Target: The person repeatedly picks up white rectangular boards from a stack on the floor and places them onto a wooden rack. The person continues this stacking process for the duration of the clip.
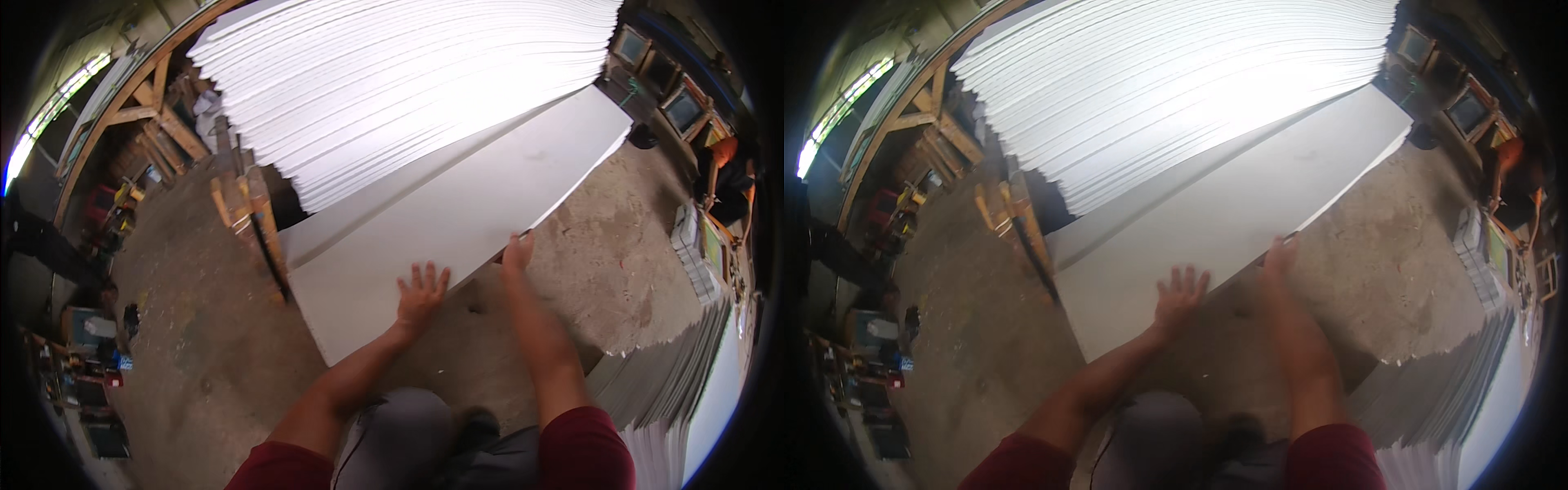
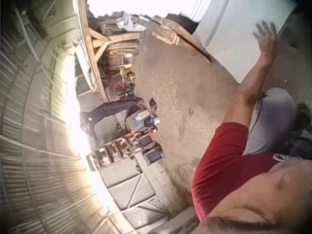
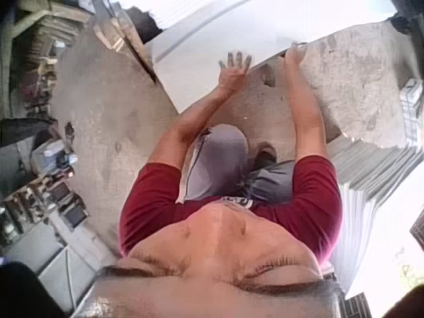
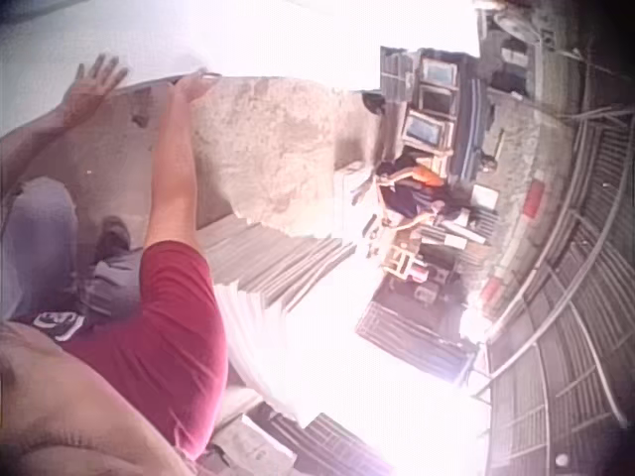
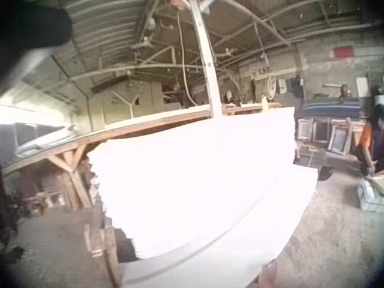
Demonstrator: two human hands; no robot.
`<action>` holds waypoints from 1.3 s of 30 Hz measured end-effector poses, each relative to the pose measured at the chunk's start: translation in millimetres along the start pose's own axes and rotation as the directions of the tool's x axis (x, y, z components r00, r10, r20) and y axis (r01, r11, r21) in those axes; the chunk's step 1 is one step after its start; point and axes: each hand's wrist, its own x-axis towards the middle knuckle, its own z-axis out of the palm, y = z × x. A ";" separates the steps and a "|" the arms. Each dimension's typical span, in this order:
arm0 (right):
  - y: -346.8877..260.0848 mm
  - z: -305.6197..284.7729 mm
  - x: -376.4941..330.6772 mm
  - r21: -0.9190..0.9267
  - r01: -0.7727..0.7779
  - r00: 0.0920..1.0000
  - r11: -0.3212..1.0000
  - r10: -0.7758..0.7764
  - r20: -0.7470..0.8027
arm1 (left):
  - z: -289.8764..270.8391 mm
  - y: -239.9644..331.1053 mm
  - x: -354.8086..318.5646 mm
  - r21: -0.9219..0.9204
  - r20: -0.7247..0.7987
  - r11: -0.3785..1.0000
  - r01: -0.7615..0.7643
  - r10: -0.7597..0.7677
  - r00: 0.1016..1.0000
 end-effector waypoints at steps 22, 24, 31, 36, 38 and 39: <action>-77.6 12.4 -31.8 0.222 -0.294 0.930 0.930 0.225 0.289 | 0.1 -65.1 44.4 -0.170 0.140 0.983 -0.071 0.096 0.985; -102.0 18.6 -39.7 0.241 -0.411 0.857 0.879 0.283 0.431 | 3.7 -88.8 56.1 -0.160 0.154 0.985 -0.062 0.087 0.984; -94.1 34.9 -54.4 0.036 -0.374 0.838 0.927 0.321 0.442 | 13.9 -100.6 37.3 -0.155 0.070 0.985 -0.074 0.085 0.994; -72.9 43.9 -33.0 -0.017 -0.284 0.882 0.959 0.268 0.386 | 29.7 -102.2 47.5 -0.104 0.041 0.991 -0.084 0.089 0.995; -63.4 51.0 -33.4 -0.058 -0.270 0.887 0.961 0.272 0.373 | 32.2 -99.8 49.8 -0.094 0.083 0.993 -0.072 0.080 0.993; -63.8 52.0 -37.4 -0.027 -0.266 0.889 0.964 0.256 0.379 | 33.3 -101.3 49.5 -0.084 0.108 0.995 -0.058 0.067 0.992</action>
